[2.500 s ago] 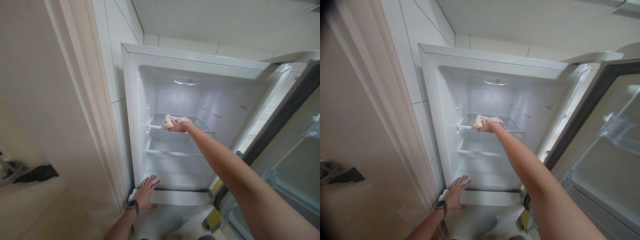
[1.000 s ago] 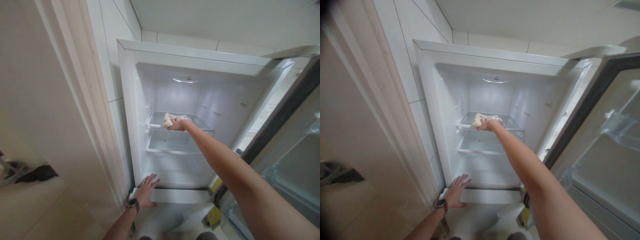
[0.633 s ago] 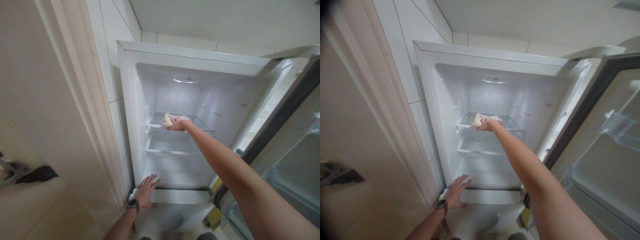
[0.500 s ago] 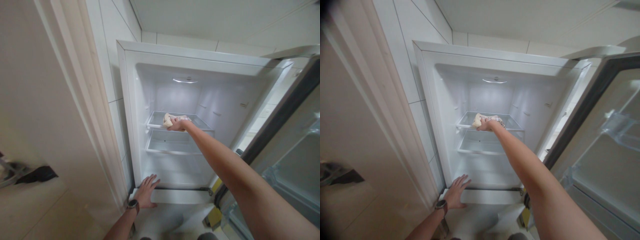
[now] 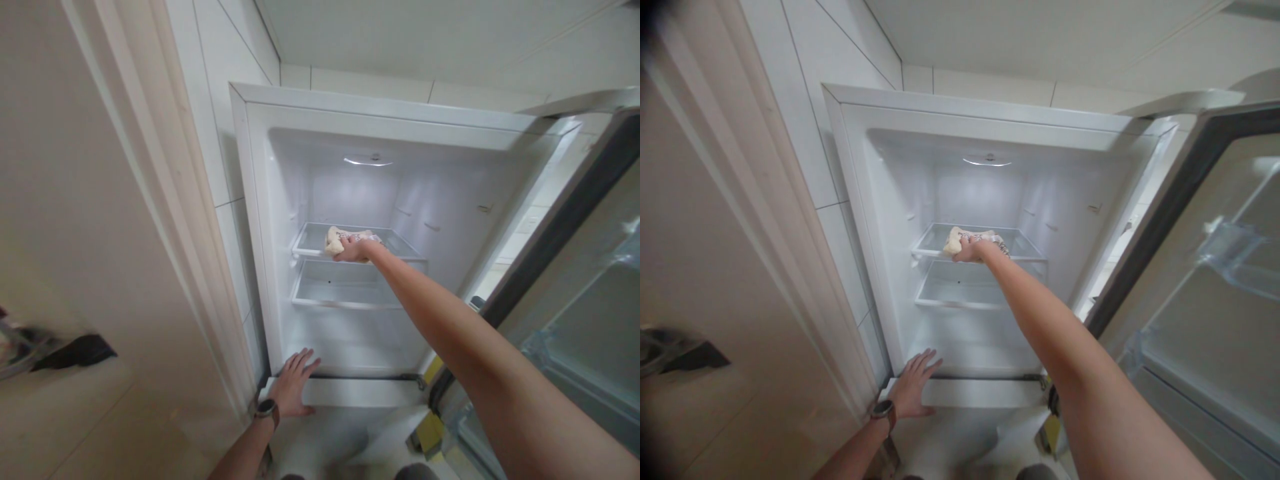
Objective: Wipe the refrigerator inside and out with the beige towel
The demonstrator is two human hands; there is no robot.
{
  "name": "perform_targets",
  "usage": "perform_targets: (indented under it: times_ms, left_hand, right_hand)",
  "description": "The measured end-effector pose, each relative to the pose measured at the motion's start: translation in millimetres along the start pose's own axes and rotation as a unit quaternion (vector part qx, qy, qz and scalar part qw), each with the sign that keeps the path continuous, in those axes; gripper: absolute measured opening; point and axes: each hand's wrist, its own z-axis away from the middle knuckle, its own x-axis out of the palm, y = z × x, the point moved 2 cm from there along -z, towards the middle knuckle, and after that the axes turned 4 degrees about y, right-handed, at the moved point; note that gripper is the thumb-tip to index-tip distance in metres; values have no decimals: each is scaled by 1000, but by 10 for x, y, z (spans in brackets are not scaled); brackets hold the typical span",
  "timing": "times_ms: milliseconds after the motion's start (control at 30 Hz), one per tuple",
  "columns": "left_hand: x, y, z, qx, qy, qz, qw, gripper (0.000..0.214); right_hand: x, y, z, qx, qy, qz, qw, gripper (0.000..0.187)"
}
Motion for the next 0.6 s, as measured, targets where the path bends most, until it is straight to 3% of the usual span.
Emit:
perform_targets:
  times_ms: [600]
  left_hand:
    - [-5, 1, -4, 2, -2, -1, 1000, 134]
  right_hand:
    - [-1, -11, 21, -7, -11, 3, 1000, 117]
